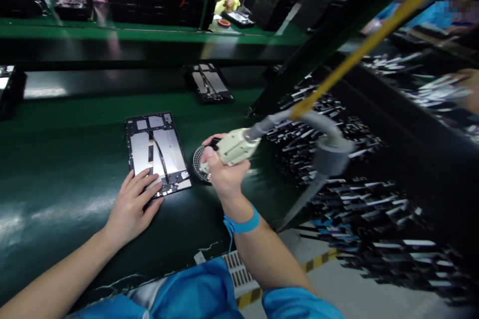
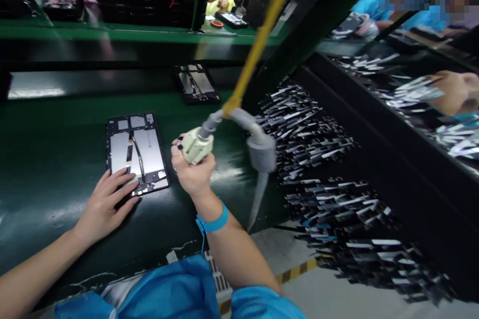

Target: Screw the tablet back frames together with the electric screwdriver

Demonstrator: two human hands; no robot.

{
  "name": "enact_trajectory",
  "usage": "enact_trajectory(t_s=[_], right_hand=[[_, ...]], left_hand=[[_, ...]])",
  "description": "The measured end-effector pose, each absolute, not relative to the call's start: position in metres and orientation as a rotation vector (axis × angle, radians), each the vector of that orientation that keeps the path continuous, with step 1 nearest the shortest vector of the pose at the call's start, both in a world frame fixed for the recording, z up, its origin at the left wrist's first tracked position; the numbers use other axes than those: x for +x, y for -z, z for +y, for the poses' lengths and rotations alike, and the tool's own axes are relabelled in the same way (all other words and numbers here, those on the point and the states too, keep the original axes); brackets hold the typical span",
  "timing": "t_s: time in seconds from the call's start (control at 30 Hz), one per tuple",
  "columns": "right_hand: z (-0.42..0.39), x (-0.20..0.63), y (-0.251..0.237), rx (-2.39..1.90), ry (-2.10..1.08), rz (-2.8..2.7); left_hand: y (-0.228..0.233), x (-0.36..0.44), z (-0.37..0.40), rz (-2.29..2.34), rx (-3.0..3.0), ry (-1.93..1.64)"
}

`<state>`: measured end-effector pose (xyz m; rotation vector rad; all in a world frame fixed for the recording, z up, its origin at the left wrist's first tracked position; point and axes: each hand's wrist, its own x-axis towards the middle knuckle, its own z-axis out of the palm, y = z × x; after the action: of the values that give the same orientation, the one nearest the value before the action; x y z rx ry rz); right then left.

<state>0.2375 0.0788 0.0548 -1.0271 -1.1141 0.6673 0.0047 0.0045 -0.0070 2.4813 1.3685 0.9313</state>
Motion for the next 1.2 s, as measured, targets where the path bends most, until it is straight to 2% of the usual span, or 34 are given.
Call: enact_trajectory(t_s=[0.17,0.37,1.2], right_hand=[[0.065,0.221,-0.079,-0.814,-0.752,-1.084],[0.047,0.185,-0.07,-0.755,-0.981,-1.278],[0.042,0.171,-0.053,-0.77,-1.033,-1.464]], left_hand=[[0.005,0.01,0.005,1.38,2.432,-0.925],[0.004,0.01,0.006,1.354,2.389,-0.909],[0.004,0.016,0.003,1.41,2.395,-0.927]])
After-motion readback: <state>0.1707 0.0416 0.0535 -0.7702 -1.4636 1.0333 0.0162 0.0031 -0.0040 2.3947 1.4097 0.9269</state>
